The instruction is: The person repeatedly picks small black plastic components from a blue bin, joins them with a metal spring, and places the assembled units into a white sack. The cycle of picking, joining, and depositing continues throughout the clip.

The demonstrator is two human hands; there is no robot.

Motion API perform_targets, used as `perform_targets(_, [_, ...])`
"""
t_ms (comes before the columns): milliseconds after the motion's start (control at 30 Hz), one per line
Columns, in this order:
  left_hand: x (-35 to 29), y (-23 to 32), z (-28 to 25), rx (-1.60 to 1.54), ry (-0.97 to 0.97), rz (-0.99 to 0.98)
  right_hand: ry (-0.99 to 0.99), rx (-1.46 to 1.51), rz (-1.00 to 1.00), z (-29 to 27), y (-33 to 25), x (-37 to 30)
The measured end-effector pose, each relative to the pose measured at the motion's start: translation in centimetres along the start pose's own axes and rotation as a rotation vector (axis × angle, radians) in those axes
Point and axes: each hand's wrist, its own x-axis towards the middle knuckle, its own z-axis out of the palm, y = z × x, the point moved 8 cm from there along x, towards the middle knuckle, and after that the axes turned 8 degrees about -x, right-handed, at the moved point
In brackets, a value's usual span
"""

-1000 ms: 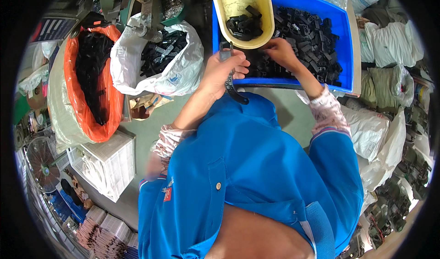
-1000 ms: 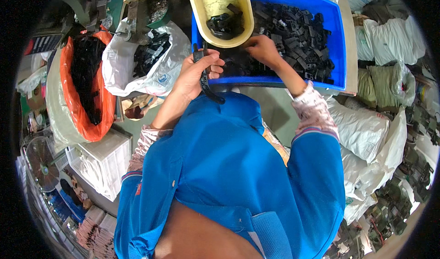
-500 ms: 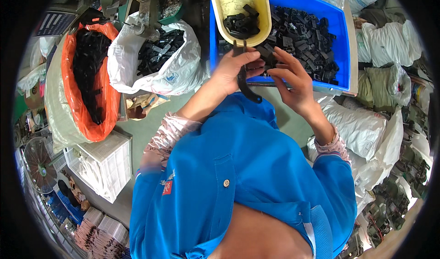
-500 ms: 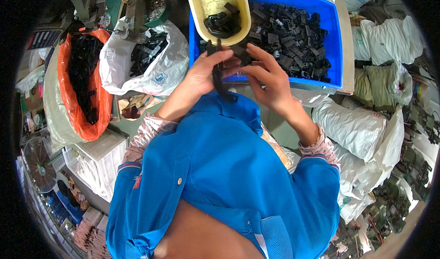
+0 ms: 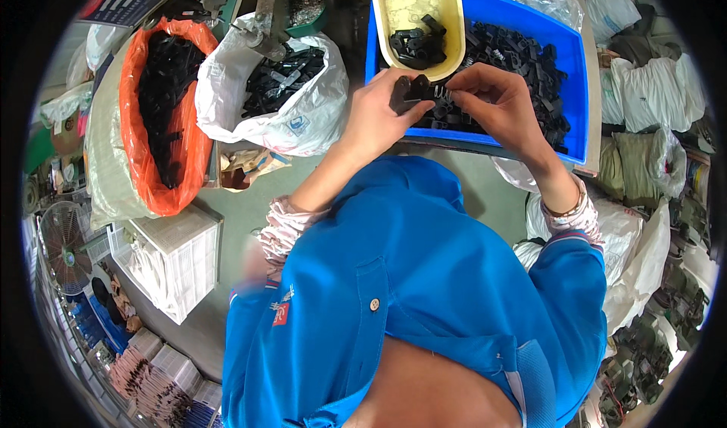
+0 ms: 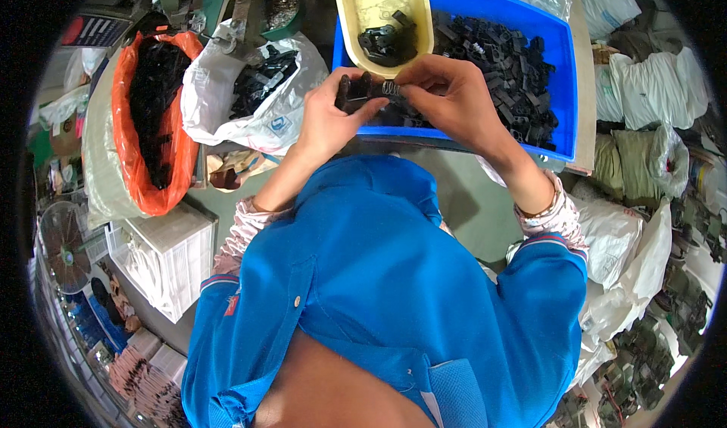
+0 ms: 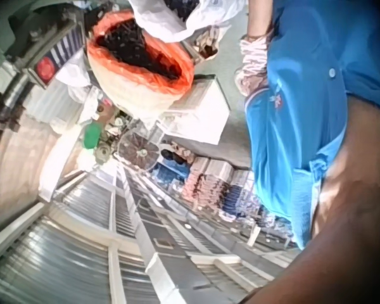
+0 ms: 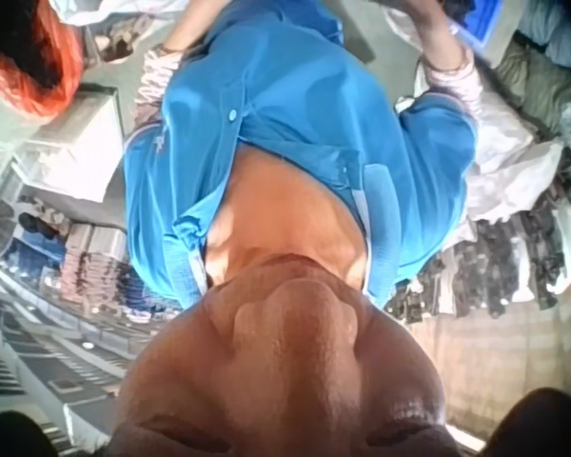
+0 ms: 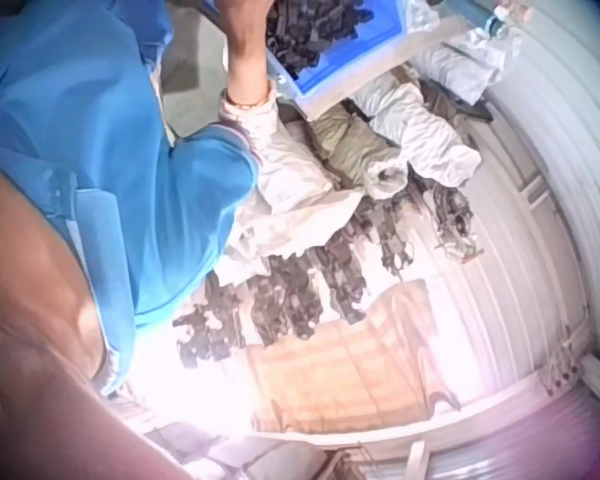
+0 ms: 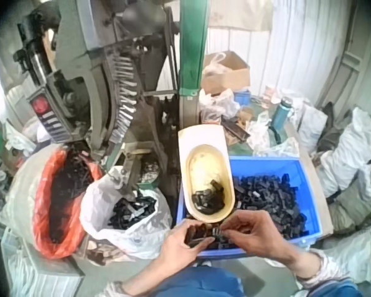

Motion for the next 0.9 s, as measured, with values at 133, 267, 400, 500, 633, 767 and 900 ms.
perform_targets(133, [-0.2,1.7,-0.3,0.121,-0.006,0.14,-0.091,-0.141,0.017,0.8,0.4,1.1])
perform_targets(267, [-0.4,3.0,-0.3,0.151,-0.025,0.261,-0.152,-0.512,-0.061,1.2,-2.2,1.7])
perform_targets(400, [-0.2,2.9,0.1,0.192,-0.031,0.214,-0.046,-0.939,-0.354,3.1,-5.2,1.9])
perform_targets(500, [0.0,2.0,-0.2,0.11,0.032,0.077,-0.133,-0.631,-0.135,1.9,-4.4,3.5])
perform_targets(633, [0.0,1.1,-0.4,-0.033,0.033,0.053,-0.215,0.007,0.133,1.1,-1.0,3.9])
perform_targets(767, [-0.8,-1.0,-0.7,-0.355,0.121,-0.11,-0.136,0.284,0.193,1.0,1.9,2.4])
perform_targets(900, [-0.7,-1.4,-2.2,-0.24,0.231,-0.087,-0.084,0.808,0.388,5.6,5.3,-0.9])
